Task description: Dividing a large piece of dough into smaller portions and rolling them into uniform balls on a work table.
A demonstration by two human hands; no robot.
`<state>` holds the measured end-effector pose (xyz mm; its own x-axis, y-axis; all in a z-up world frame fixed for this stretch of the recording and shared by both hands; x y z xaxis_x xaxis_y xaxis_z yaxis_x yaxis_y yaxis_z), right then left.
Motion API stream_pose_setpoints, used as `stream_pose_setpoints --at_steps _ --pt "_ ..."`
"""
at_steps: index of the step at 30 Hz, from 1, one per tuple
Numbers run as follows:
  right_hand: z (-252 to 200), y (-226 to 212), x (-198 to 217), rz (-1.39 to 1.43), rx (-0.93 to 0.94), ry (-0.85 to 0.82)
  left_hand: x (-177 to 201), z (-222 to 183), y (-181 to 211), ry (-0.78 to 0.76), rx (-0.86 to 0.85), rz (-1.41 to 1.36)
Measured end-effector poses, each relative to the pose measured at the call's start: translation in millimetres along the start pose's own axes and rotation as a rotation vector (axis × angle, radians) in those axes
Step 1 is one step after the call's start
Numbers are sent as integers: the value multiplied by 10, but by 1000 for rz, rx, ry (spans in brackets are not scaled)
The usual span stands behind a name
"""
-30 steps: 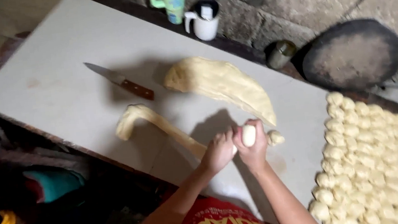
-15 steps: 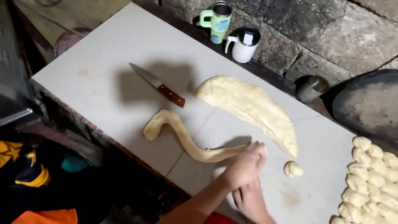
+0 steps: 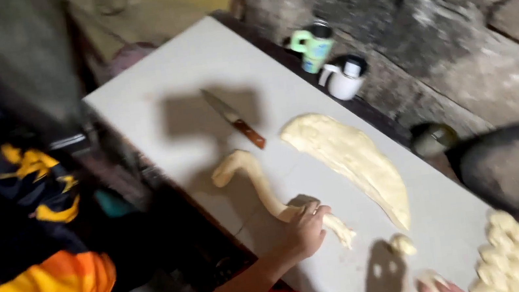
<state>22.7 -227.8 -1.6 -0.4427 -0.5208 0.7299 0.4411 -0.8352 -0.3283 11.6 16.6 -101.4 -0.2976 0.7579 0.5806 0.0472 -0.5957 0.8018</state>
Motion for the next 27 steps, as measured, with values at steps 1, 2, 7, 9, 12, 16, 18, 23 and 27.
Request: stream_pose_setpoints --at_steps 1,2,7,9,12,16,18,23,27 --pt "54 -78 -97 27 32 -27 120 -41 -69 -6 -21 1" --pt "123 -167 -179 54 54 -31 179 -58 -197 23 -7 15" --pt "128 -403 -367 79 160 -196 232 -263 -527 332 -296 389" --pt "106 -437 -989 102 346 -287 -26 -101 -1004 217 -348 258" --pt "-264 -450 -1370 67 435 -492 66 -304 -780 8 -337 197" --pt "-242 -468 -1592 -2 299 -609 662 182 -1386 284 -285 521" --pt "-220 -360 -1668 33 262 -583 1364 8 -1132 347 26 450" --pt "-103 -228 -1786 244 1 -725 1634 179 -2051 391 359 445" --pt "164 -74 -1041 503 -392 -855 2169 167 -1245 142 415 -250"
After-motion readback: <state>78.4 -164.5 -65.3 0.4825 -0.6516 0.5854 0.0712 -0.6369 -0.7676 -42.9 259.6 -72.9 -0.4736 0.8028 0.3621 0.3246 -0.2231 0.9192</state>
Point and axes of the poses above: each hand's wrist, its own z-axis towards the middle knuckle, its own x-axis out of the back of the hand, y = z × x, the point moved 5 cm from there along z, towards the middle knuckle, and after that the axes turned 8 degrees about -z, right-handed, at the moved point
